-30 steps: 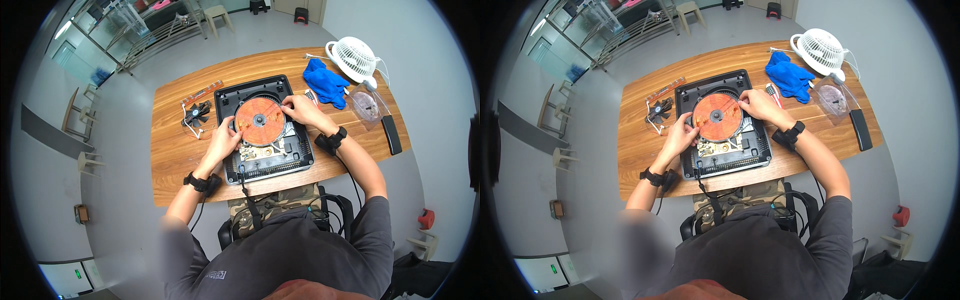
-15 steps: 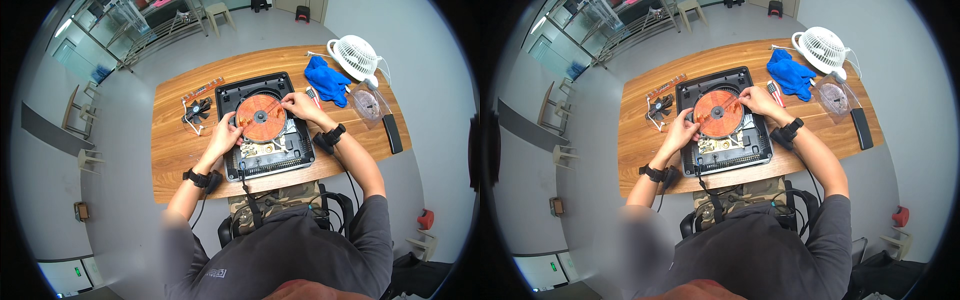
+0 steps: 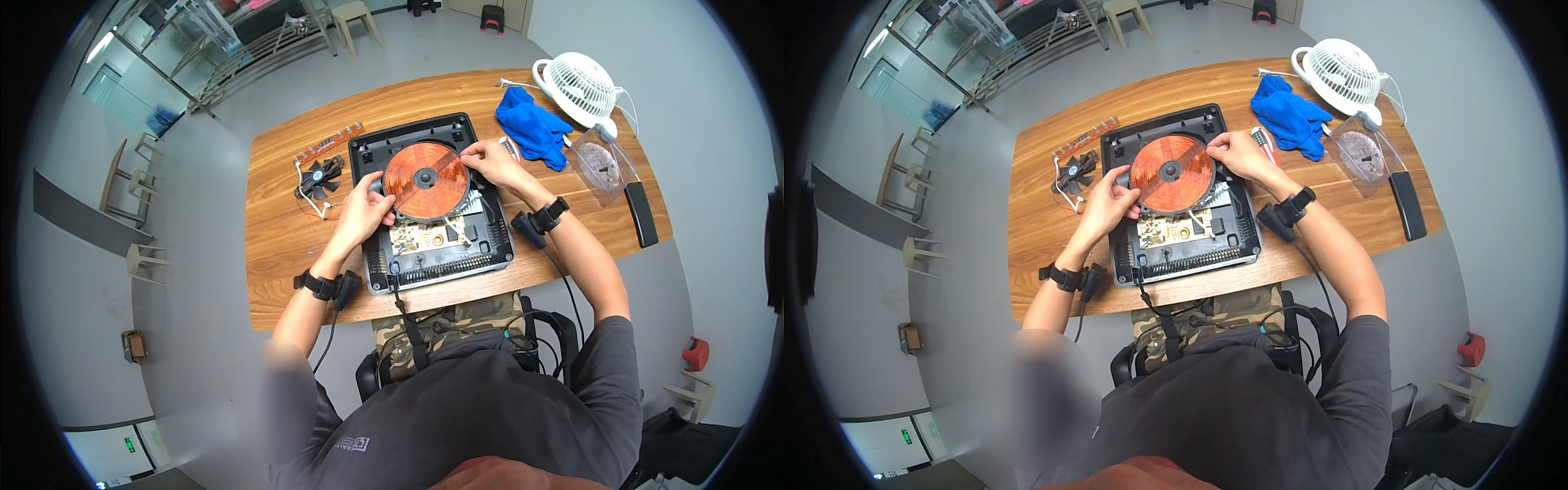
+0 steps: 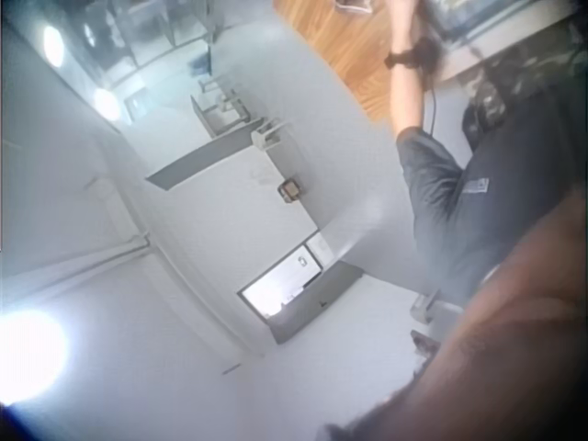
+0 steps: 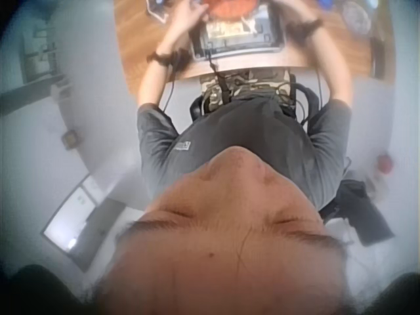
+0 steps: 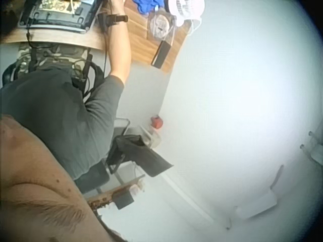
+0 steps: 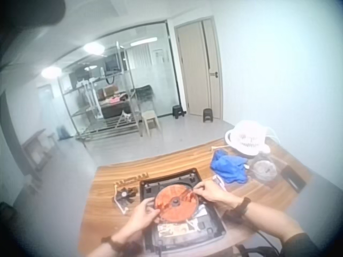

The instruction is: The person assembles a small electronic device on a wooden table. They place a circular orange component into a black housing, use a screwdriver to secure it, wipe a black fan with a blue cloth, and then install the fan and a circuit board into the housing, securing them with screws.

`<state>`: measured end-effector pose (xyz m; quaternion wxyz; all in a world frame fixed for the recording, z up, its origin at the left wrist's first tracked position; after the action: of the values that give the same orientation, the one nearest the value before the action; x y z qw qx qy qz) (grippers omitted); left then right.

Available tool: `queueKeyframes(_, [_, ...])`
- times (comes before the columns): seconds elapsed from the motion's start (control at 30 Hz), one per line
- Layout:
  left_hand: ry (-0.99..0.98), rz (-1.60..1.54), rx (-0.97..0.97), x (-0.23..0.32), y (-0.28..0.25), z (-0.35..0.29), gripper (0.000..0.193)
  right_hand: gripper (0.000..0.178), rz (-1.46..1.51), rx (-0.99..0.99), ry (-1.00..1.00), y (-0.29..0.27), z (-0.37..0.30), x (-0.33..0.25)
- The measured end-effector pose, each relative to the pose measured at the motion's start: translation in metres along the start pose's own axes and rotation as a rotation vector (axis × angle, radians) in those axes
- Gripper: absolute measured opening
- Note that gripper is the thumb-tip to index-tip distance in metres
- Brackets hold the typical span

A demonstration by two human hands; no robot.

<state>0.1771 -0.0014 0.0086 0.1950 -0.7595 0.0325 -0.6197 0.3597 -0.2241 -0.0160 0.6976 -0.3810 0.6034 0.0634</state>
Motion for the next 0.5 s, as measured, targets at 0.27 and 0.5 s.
queueKeyframes(0.27, [0.025,0.095,-0.053,-0.008,0.002,-0.023,0.061,0.028,-0.008,-0.141,0.036,0.005,-0.023,-0.007])
queueKeyframes(0.5, [0.041,0.176,-0.033,-0.014,0.006,-0.025,0.069,0.027,-0.049,-0.146,0.006,0.001,-0.031,-0.014])
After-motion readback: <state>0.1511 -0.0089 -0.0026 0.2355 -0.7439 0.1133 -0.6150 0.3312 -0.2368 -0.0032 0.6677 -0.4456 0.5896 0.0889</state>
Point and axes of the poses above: each hand's wrist, its own z-axis towards the middle knuckle, its own y-axis out of the palm, x = y × z, the point moved 9 cm from there along z, towards the middle knuckle, and after that the axes turned 1 degree about x, right-handed, at the moved point
